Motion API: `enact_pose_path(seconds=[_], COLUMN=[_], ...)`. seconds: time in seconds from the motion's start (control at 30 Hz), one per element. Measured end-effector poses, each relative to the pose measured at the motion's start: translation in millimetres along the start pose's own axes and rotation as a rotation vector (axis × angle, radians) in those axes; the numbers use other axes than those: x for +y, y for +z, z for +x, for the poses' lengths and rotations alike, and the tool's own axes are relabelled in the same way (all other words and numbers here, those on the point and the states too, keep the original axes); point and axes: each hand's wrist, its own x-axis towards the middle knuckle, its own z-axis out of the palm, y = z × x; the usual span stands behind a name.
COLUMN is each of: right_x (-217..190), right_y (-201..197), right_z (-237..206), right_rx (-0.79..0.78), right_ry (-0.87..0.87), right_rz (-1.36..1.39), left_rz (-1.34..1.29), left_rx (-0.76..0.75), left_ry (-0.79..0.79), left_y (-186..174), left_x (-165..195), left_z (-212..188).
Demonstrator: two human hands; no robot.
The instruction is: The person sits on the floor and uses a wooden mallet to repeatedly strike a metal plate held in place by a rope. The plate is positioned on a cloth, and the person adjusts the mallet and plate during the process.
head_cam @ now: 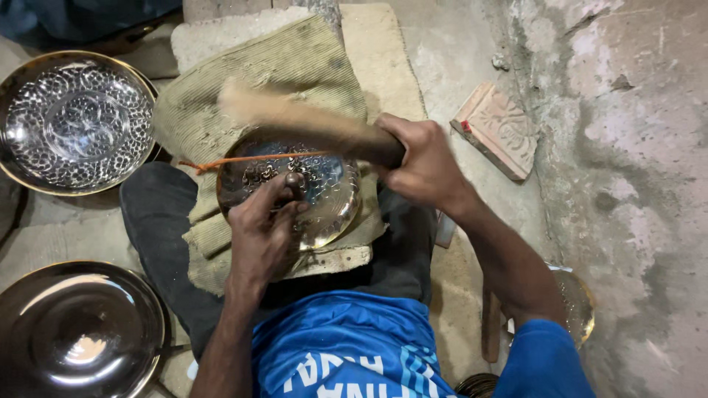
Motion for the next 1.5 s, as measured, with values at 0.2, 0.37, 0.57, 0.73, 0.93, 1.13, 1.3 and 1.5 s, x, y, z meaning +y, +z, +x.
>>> enact_pose_path(seconds=[0.2, 0.37, 0.57, 0.73, 0.93, 1.13, 1.3, 1.5], right_x=[7.0, 2.3, -0.4, -6.8, -17.9, -14.0, -28.5, -37.5], right_y=[-0.9, 2.7, -4.0, -5.3, -9.3, -7.9, -4.9, -19.3], right_z=[4.4, -0.2, -11.3, -25.8, -58.1, -68.6, -66.1, -58.4], right_rx=[-0.087, -0.261, -0.136, -0.134, 0.001, -0.019, 0.140, 0.013], right_ry=[-0.154, 0.134, 0.103, 0.047, 0.090, 0.029, 0.160, -0.015], right_rz=[-0.493, -0.344, -0.255, -0.401, 0.204, 0.144, 0.424, 0.182], left_rz=[-0.035, 0.137, 0.133, 0.027, -0.033, 0.086, 0.066, 0.082], left_rx=[0.020, -0.021, -0.009, 0.061, -0.126, -0.170, -0.148, -0.131], left_ry=[0.041, -0.005, 0.015, 0.042, 0.059, 0.129, 0.138, 0.165], left_y=[2.6, 5.2, 1.1, -2.9, -16.1, -15.4, -15.5, -12.6], left_x=[-6.3, -14.0, -8.9, -7.2, -14.4, -17.6, -23.5, -26.9], left_z=[-2.6, 0.5, -3.7, 1.2, 19.0, 19.8, 15.8, 15.1])
